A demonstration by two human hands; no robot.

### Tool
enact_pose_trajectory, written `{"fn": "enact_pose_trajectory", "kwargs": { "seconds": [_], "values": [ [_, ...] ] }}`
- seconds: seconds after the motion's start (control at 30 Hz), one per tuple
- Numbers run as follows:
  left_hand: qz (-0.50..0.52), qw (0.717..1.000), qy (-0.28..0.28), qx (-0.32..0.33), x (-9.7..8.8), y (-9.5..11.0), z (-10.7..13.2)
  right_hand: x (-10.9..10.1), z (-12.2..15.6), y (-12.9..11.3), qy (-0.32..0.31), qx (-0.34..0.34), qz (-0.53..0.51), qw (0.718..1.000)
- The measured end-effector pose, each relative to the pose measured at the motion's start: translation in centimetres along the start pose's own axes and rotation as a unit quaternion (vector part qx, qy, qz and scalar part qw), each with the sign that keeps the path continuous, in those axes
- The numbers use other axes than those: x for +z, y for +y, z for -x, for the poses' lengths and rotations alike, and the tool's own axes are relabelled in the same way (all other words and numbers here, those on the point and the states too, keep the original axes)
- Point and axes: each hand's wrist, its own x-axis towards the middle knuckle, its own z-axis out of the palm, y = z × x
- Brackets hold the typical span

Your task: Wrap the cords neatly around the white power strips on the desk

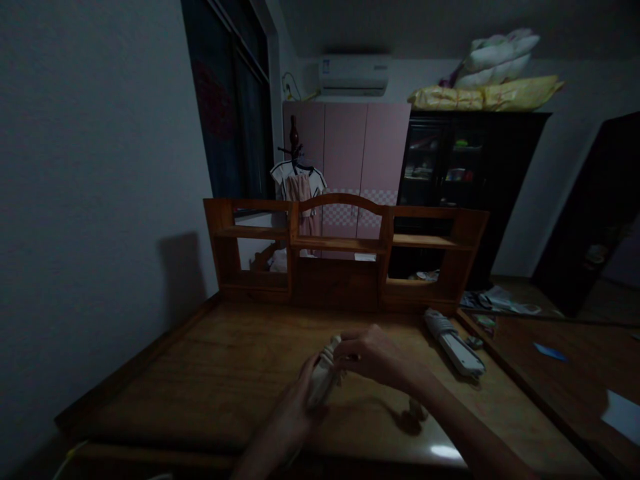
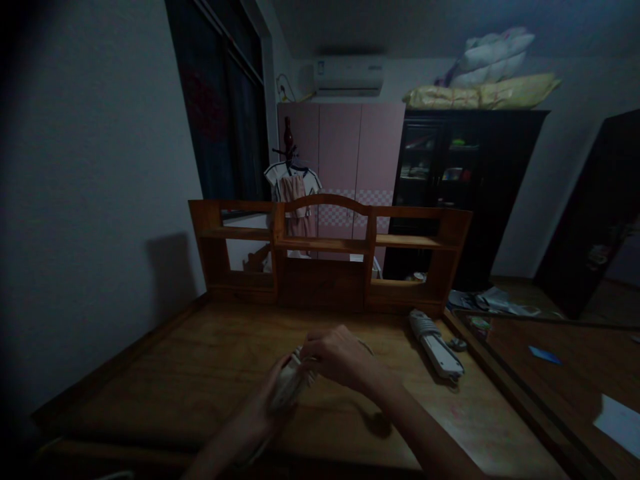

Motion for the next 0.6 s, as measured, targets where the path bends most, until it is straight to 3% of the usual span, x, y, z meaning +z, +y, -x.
{"fn": "enact_pose_trajectory", "kwargs": {
  "seconds": [0.13,0.23,0.3,0.43,0.5,0.6],
  "values": [
    [0.029,0.995,-0.091,0.01,0.4,2.4,1.0,-0.1,0.0,0.8,-0.048,0.006,-0.124,0.991],
    [0.049,0.986,-0.159,0.012,-0.1,4.4,2.0,-0.1,-0.5,2.0,-0.105,0.029,-0.229,0.967],
    [0.053,0.981,-0.185,0.014,-0.4,5.4,2.4,0.0,-1.1,3.1,-0.155,0.039,-0.322,0.933],
    [0.039,0.974,-0.224,-0.02,-0.2,6.9,3.1,1.3,-2.4,5.1,-0.28,0.025,-0.474,0.834],
    [0.024,0.976,-0.213,-0.034,0.2,7.6,3.4,2.4,-2.6,5.9,-0.287,0.027,-0.524,0.801],
    [0.03,0.991,-0.128,-0.039,0.5,8.1,4.0,4.4,-2.4,6.5,-0.214,0.06,-0.594,0.773]
  ]
}}
